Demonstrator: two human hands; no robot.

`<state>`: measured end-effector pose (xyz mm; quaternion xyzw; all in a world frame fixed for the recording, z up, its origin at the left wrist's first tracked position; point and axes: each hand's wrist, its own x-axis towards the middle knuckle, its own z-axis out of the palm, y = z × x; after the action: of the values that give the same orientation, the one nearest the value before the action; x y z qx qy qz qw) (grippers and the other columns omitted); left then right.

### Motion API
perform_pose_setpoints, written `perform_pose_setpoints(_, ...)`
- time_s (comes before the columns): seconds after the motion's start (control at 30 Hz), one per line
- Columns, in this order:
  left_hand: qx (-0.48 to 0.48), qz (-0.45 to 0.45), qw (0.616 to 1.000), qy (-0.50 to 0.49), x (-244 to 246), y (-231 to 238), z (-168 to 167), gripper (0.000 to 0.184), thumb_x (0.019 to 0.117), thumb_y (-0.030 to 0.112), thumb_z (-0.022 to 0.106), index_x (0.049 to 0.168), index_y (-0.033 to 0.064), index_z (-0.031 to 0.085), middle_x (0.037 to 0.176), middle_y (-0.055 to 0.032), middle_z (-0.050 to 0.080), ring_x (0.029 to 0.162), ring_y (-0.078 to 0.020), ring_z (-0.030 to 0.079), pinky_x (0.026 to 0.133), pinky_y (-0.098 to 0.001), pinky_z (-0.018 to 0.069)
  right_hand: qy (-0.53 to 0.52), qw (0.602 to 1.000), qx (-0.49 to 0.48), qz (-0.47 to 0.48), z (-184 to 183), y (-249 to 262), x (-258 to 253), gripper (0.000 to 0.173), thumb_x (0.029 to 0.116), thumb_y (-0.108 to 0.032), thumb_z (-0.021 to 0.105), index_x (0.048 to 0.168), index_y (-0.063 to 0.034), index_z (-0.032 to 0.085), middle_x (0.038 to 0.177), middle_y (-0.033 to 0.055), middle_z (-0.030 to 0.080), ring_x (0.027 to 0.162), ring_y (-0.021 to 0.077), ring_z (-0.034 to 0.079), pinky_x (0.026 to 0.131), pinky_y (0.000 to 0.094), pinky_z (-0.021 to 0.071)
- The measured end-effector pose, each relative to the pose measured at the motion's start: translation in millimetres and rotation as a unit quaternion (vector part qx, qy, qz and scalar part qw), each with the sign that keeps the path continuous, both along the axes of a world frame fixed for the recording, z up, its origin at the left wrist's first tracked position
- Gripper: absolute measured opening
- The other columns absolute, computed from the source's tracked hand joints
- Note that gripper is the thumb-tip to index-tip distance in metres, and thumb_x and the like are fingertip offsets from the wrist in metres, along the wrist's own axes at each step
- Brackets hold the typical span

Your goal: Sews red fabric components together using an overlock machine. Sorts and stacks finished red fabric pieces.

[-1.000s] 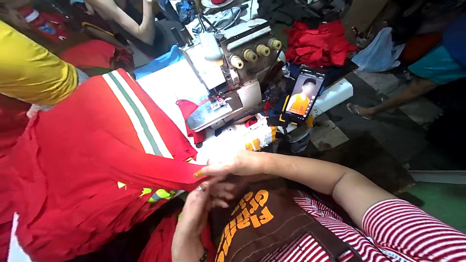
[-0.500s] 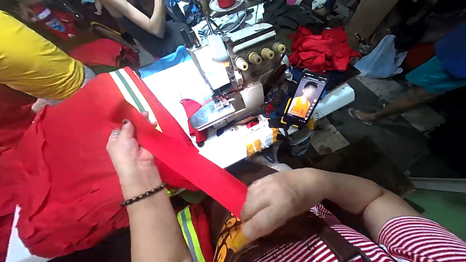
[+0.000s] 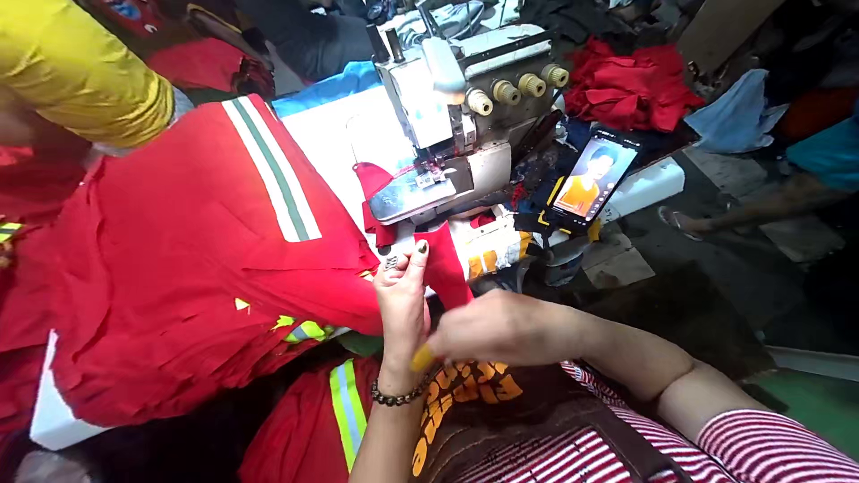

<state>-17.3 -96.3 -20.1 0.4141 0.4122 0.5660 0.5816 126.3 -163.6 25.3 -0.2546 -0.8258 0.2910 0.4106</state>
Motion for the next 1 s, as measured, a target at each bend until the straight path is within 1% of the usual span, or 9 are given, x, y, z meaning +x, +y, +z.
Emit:
perform_pose_setpoints(0.17, -0.009, -0.033, 0.999, -0.022, -0.2, -10.2, 8.6, 0.014, 0.0912, -0.005, 0.066, 0.088, 0.0060, 0.073, 0.079, -0.0012, 0.074, 0.074, -0.0072, 0.071, 0.071, -0.0260, 0.0609, 0.048, 0.967, -0.029, -0.250, -3.1, 27.3, 9.9, 0.021, 0.0921, -0.002, 0.070, 0.112, 0.0043, 0.070, 0.097, 0.0109, 0.073, 0.085, 0.0125, 0.071, 0.079, 0.0279, 0.0607)
perform_pose_setpoints(0.33, 0.004, -0.105, 0.994, -0.037, -4.5, -13.5, 12.0, 0.016, 0.0989, 0.006, 0.062, 0.088, 0.0071, 0.073, 0.081, -0.0022, 0.074, 0.075, -0.0086, 0.071, 0.074, -0.0279, 0.0611, 0.057, 0.946, -0.013, -0.320, -3.1, 32.7, 17.2, 0.025, 0.0897, 0.000, 0.072, 0.114, 0.0036, 0.068, 0.098, 0.0104, 0.070, 0.073, 0.0082, 0.065, 0.068, 0.0213, 0.0573)
perform_pose_setpoints(0.43, 0.025, -0.133, 0.990, -0.031, -7.5, -12.6, 11.3, 0.016, 0.1031, 0.014, 0.058, 0.101, 0.0079, 0.073, 0.090, -0.0019, 0.075, 0.083, -0.0087, 0.072, 0.078, -0.0276, 0.0611, 0.048, 0.945, -0.008, -0.324, -3.2, 33.1, 18.9, 0.026, 0.0891, 0.000, 0.072, 0.114, 0.0031, 0.068, 0.097, 0.0099, 0.069, 0.072, 0.0079, 0.064, 0.065, 0.0202, 0.0566)
perform_pose_setpoints(0.5, 0.032, -0.137, 0.990, -0.011, -9.1, -11.0, 11.1, 0.015, 0.1028, 0.016, 0.059, 0.101, 0.0099, 0.073, 0.089, 0.0002, 0.075, 0.082, -0.0073, 0.072, 0.077, -0.0269, 0.0608, 0.044, 0.945, -0.006, -0.325, -4.8, 33.6, 18.9, 0.026, 0.0878, 0.000, 0.073, 0.113, 0.0033, 0.069, 0.094, 0.0093, 0.068, 0.071, 0.0078, 0.062, 0.064, 0.0199, 0.0548)
perform_pose_setpoints(0.57, 0.034, -0.131, 0.991, 0.017, -10.5, -9.0, 11.9, 0.012, 0.0989, 0.011, 0.065, 0.095, 0.0097, 0.075, 0.085, 0.0011, 0.075, 0.078, -0.0065, 0.071, 0.075, -0.0261, 0.0605, 0.041, 0.945, -0.005, -0.323, -6.2, 34.4, 18.6, 0.025, 0.0870, -0.001, 0.074, 0.111, 0.0032, 0.069, 0.093, 0.0087, 0.067, 0.072, 0.0081, 0.061, 0.065, 0.0200, 0.0543)
perform_pose_setpoints(0.7, 0.090, -0.141, 0.981, 0.102, -15.8, 1.1, 12.3, 0.013, 0.0940, 0.001, 0.066, 0.098, 0.0079, 0.076, 0.088, 0.0023, 0.076, 0.079, -0.0058, 0.071, 0.075, -0.0250, 0.0605, 0.043, 0.942, -0.007, -0.334, -9.0, 38.9, 17.3, 0.028, 0.0851, -0.001, 0.077, 0.111, 0.0032, 0.069, 0.093, 0.0099, 0.065, 0.070, 0.0088, 0.060, 0.062, 0.0202, 0.0541)
perform_pose_setpoints(0.83, 0.198, -0.192, 0.937, 0.214, -23.6, 32.1, 19.0, 0.013, 0.0973, 0.003, 0.064, 0.107, 0.0049, 0.072, 0.103, 0.0029, 0.072, 0.093, -0.0030, 0.068, 0.084, -0.0229, 0.0586, 0.116, 0.948, -0.116, -0.274, -13.5, 56.8, 22.7, 0.047, 0.0852, 0.005, 0.075, 0.129, -0.0005, 0.059, 0.112, 0.0098, 0.070, 0.071, 0.0107, 0.067, 0.062, 0.0252, 0.0594)
perform_pose_setpoints(0.9, 0.274, -0.200, 0.902, 0.266, -24.2, 60.4, 22.9, 0.011, 0.0965, 0.003, 0.066, 0.106, 0.0042, 0.072, 0.107, 0.0018, 0.069, 0.099, -0.0009, 0.065, 0.089, -0.0200, 0.0552, 0.206, 0.928, -0.220, -0.219, -15.1, 70.3, 25.1, 0.054, 0.0861, 0.012, 0.070, 0.136, -0.0035, 0.055, 0.100, 0.0094, 0.071, 0.065, 0.0140, 0.068, 0.054, 0.0270, 0.0595)
perform_pose_setpoints(1.0, 0.344, -0.199, 0.865, 0.307, -22.5, 97.8, 27.8, 0.014, 0.0943, 0.000, 0.067, 0.105, 0.0024, 0.074, 0.109, -0.0053, 0.069, 0.102, -0.0085, 0.066, 0.093, -0.0260, 0.0539, 0.277, 0.890, -0.302, -0.201, -24.5, 90.4, 26.2, 0.053, 0.0905, 0.010, 0.067, 0.139, -0.0062, 0.052, 0.077, 0.0111, 0.067, 0.053, 0.0165, 0.065, 0.048, 0.0292, 0.0583)
